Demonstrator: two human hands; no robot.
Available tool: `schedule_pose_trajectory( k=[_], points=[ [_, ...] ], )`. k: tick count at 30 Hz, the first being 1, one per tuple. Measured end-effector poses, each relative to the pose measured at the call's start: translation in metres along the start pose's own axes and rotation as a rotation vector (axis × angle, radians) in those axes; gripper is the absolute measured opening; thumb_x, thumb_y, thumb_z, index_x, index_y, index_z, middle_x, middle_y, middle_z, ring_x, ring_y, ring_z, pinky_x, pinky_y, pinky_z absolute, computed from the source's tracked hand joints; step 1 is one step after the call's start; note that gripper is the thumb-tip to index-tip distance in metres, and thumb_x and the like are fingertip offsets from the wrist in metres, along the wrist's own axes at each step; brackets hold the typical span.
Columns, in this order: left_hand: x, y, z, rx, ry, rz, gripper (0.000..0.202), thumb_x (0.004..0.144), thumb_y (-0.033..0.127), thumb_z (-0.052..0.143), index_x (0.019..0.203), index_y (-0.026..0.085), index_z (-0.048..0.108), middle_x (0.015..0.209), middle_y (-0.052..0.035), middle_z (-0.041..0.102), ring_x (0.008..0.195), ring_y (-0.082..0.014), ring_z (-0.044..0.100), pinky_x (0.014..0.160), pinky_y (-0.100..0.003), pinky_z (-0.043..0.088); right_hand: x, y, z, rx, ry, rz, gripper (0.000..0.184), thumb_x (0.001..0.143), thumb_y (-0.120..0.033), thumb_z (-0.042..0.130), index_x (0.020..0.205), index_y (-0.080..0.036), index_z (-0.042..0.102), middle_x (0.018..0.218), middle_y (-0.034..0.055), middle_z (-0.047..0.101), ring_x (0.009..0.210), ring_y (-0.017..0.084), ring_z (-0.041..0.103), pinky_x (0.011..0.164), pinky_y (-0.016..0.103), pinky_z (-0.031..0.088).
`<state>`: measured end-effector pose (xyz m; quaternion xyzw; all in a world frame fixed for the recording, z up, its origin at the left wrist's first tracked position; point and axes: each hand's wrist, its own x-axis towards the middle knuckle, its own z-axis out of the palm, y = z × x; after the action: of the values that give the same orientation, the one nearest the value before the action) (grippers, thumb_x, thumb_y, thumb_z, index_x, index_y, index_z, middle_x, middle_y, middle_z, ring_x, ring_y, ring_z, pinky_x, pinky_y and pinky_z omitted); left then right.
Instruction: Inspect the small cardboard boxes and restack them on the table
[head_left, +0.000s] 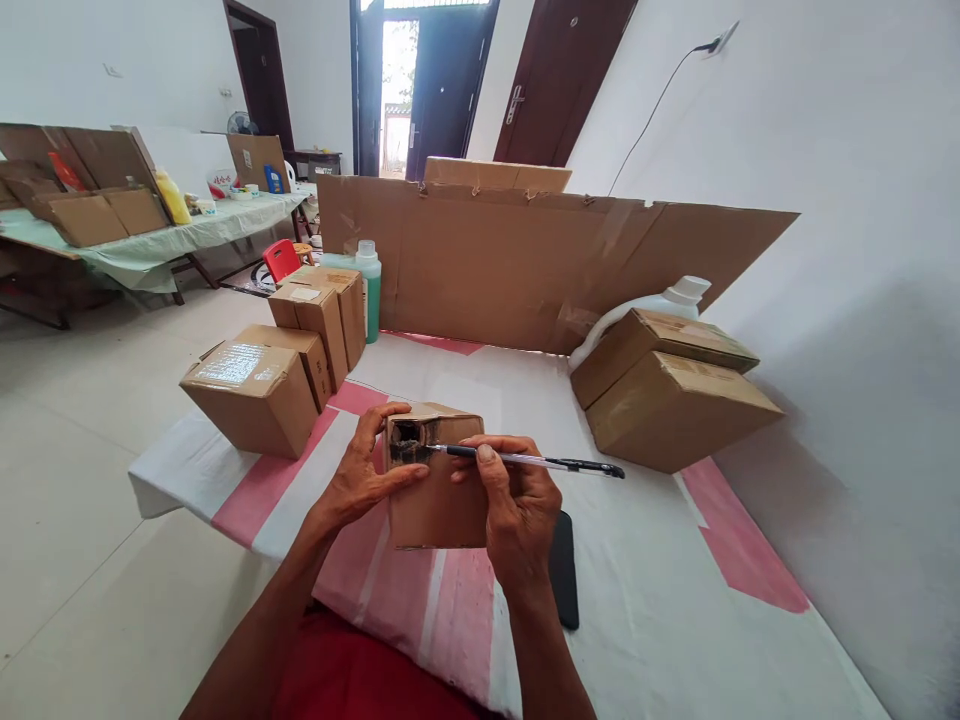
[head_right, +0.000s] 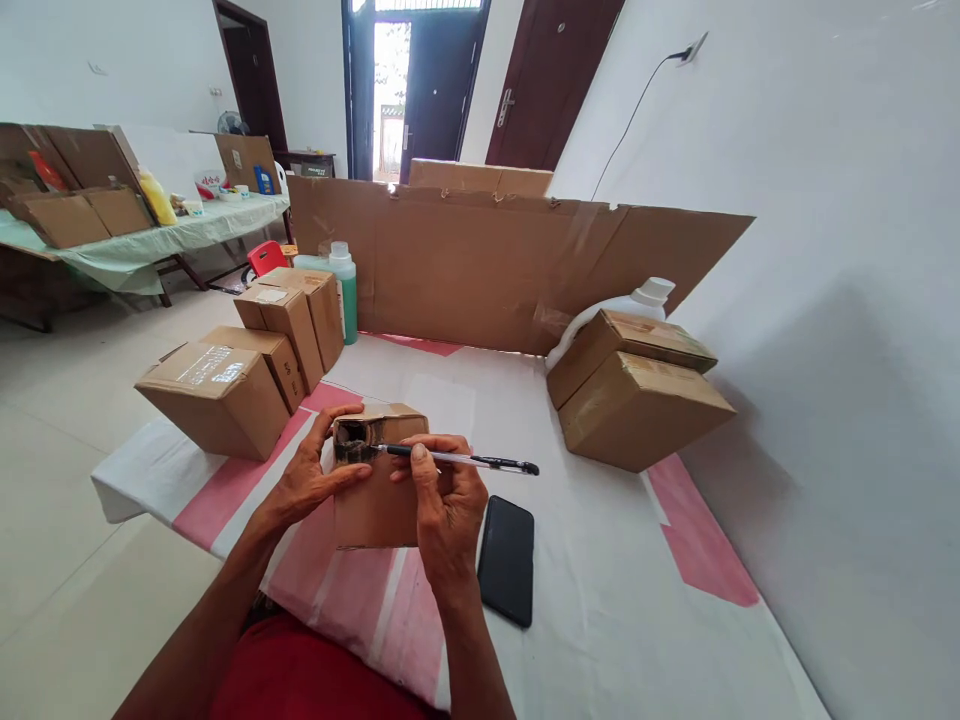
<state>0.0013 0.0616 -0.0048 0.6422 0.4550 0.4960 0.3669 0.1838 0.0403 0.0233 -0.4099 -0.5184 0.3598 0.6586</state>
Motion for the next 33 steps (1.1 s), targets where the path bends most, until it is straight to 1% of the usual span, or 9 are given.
schedule_pose_trajectory(
  k=[7,14,17,20,22,24,25,29,33],
  points=[
    [0.000,-0.001,0.000,0.005,-0.001,-0.005,0.064,0.080,0.035,0.083,0.136,0.028,0.054,0.143,-0.0079,0.058,0.132,-0.0299,0.054,0.114,-0.045,0.040,0.001,0.003,0.002,-0.080,0.065,-0.069,0.015,0.099,-0.035,0.063,0.095,-0.022,0.067,0.096,0.0000,0.067,0.063,0.010,0.066,0.065,0.026,0.059],
    [-0.003,0.001,0.001,0.004,0.005,-0.015,0.065,0.080,0.036,0.083,0.137,0.028,0.053,0.140,-0.0083,0.059,0.129,-0.0299,0.056,0.112,-0.044,0.042,0.009,-0.008,0.006,0.011,0.075,-0.119,0.013,0.098,-0.034,0.065,0.095,-0.021,0.068,0.094,0.0012,0.070,0.069,0.013,0.068,0.070,0.030,0.059],
    [-0.004,-0.002,0.000,-0.004,-0.003,-0.020,0.066,0.080,0.039,0.082,0.138,0.028,0.053,0.141,-0.0085,0.059,0.129,-0.0297,0.056,0.112,-0.043,0.042,0.019,-0.014,-0.011,0.130,0.268,-0.158,0.015,0.097,-0.036,0.064,0.095,-0.022,0.063,0.099,0.0014,0.070,0.074,0.014,0.069,0.064,0.029,0.058],
    [-0.004,-0.005,0.000,-0.023,-0.012,-0.017,0.067,0.081,0.041,0.082,0.139,0.029,0.051,0.140,-0.0083,0.059,0.128,-0.0294,0.056,0.111,-0.043,0.043,0.035,0.002,-0.048,-0.043,0.444,-0.110,0.029,0.093,-0.050,0.065,0.095,-0.023,0.055,0.103,0.0042,0.071,0.068,0.014,0.067,0.049,0.024,0.047],
    [-0.004,-0.005,0.001,-0.030,-0.009,-0.019,0.066,0.082,0.041,0.081,0.139,0.029,0.051,0.139,-0.0079,0.059,0.129,-0.0291,0.056,0.111,-0.042,0.042,0.046,0.027,-0.073,-0.373,0.349,0.047,0.036,0.093,-0.058,0.057,0.092,-0.023,0.052,0.084,0.0026,0.071,0.057,0.014,0.061,0.046,0.024,0.040],
    [-0.004,-0.005,0.002,-0.042,-0.007,-0.027,0.065,0.082,0.041,0.080,0.139,0.029,0.051,0.139,-0.0081,0.059,0.129,-0.0293,0.055,0.110,-0.042,0.042,0.054,0.058,-0.086,-0.761,0.075,0.225,0.036,0.096,-0.056,0.048,0.083,-0.023,0.051,0.067,0.0004,0.066,0.055,0.016,0.059,0.053,0.026,0.042],
    [-0.004,-0.005,0.003,-0.048,-0.008,-0.030,0.066,0.082,0.041,0.080,0.139,0.029,0.050,0.140,-0.0084,0.059,0.130,-0.0295,0.055,0.110,-0.042,0.042,0.056,0.074,-0.087,-0.850,-0.034,0.274,0.033,0.096,-0.052,0.049,0.078,-0.023,0.052,0.065,0.0008,0.066,0.057,0.017,0.060,0.056,0.027,0.043],
    [-0.003,-0.004,0.002,-0.060,-0.006,-0.040,0.067,0.082,0.042,0.080,0.140,0.028,0.049,0.139,-0.0091,0.059,0.130,-0.0303,0.055,0.110,-0.043,0.041,0.055,0.117,-0.067,-1.002,-0.311,0.366,0.023,0.092,-0.029,0.057,0.070,-0.021,0.056,0.071,0.0063,0.072,0.071,0.021,0.067,0.062,0.028,0.039],
    [0.004,-0.005,0.000,-0.044,-0.027,-0.058,0.067,0.084,0.046,0.078,0.141,0.027,0.048,0.137,-0.0093,0.061,0.129,-0.0305,0.056,0.108,-0.042,0.043,0.044,0.129,-0.051,-1.160,-0.399,0.458,0.012,0.094,-0.020,0.056,0.087,-0.015,0.065,0.093,0.0183,0.075,0.085,0.027,0.071,0.063,0.030,0.036]
  ],
)
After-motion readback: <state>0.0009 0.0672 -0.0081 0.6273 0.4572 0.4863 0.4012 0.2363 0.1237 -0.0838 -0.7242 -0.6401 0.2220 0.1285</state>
